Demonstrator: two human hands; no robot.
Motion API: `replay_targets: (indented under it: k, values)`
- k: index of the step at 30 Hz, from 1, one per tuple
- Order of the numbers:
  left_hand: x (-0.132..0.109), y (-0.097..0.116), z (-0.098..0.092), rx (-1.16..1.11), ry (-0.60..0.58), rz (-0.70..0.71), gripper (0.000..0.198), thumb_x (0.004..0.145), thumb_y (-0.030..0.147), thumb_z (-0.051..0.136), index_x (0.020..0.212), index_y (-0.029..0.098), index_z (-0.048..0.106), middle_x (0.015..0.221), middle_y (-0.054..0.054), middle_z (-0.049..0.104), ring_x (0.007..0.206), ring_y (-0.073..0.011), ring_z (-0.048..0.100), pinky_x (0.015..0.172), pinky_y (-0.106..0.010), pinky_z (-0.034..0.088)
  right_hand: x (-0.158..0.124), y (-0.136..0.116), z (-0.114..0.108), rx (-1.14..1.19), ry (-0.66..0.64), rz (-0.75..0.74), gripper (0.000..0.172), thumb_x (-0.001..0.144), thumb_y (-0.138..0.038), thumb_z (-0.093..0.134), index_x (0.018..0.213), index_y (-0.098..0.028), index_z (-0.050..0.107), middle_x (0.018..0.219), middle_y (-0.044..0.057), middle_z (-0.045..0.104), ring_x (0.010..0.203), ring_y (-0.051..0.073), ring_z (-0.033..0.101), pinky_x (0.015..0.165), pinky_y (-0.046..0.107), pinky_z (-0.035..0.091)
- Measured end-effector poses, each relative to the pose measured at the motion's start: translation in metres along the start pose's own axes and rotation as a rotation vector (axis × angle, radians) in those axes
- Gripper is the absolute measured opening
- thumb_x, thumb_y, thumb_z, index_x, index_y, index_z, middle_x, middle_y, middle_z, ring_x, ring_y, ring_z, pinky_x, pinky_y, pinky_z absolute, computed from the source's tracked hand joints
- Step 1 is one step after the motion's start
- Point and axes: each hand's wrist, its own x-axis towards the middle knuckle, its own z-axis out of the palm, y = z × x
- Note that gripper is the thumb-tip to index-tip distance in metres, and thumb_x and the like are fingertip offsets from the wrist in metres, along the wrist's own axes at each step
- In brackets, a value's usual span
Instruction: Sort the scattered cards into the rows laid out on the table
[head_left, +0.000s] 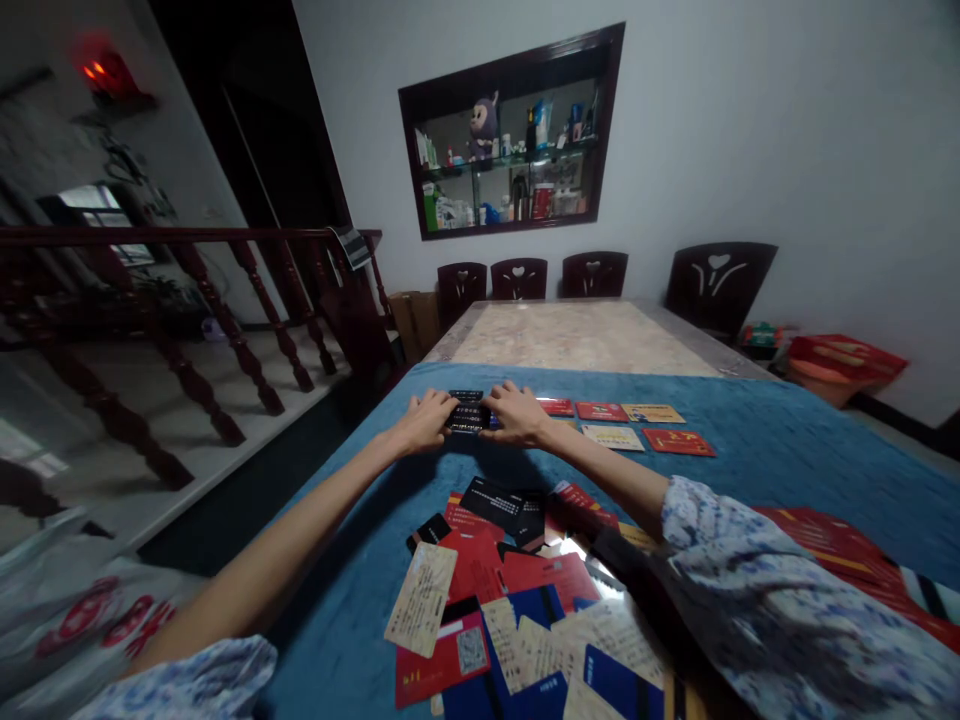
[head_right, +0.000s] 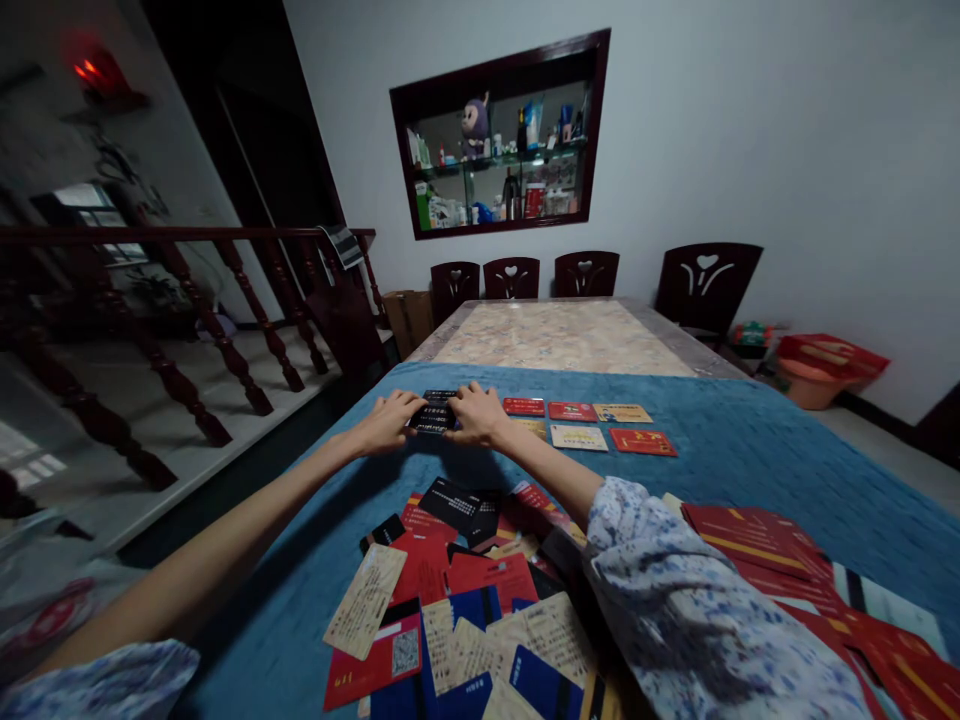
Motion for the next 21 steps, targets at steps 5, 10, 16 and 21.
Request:
replay_targets:
  k: [5,10,16,21]
  values:
    - [0.018,-0.012,0.003,0.001,-0.018,-0.025,0.05,0.076,0.009,0.06,0.124,0.021,0.056,0.124,-0.013,0.058,0.116,-0.0319,0.049,0.099,-0.052,0.04,0.02,0.011,0.009,0.011,0.007,0.017,0.051,0.085,-0.052,0.061,0.122,-0.017,0.064,0.121,0.018,0.06,0.115,0.034,0.048,0.089,0.047,0.044]
    - [0.036,-0.021,0.008,0.021,-0.027,-0.032,0.051,0.075,0.01,0.06,0.124,0.022,0.058,0.125,-0.013,0.058,0.117,-0.0329,0.049,0.098,-0.05,0.042,0.039,0.022,0.02,0.015,-0.01,0.032,0.051,0.085,-0.052,0.061,0.122,-0.018,0.064,0.121,0.018,0.06,0.115,0.035,0.048,0.088,0.046,0.044]
    - [0.055,-0.032,0.015,0.012,-0.07,-0.052,0.047,0.074,0.007,0.057,0.119,0.019,0.06,0.126,-0.012,0.057,0.115,-0.0322,0.05,0.094,-0.045,0.044,0.054,0.027,0.026,0.029,-0.024,0.06,0.05,0.085,-0.051,0.062,0.122,-0.018,0.066,0.123,0.019,0.06,0.117,0.036,0.047,0.089,0.047,0.044]
    - [0.069,-0.044,0.022,0.013,-0.064,-0.033,0.043,0.073,0.009,0.058,0.114,0.018,0.062,0.119,-0.012,0.06,0.109,-0.0297,0.054,0.089,-0.037,0.046,0.066,0.032,0.028,0.019,-0.064,0.07,0.048,0.085,-0.049,0.061,0.119,-0.016,0.066,0.123,0.02,0.06,0.117,0.036,0.048,0.088,0.048,0.046]
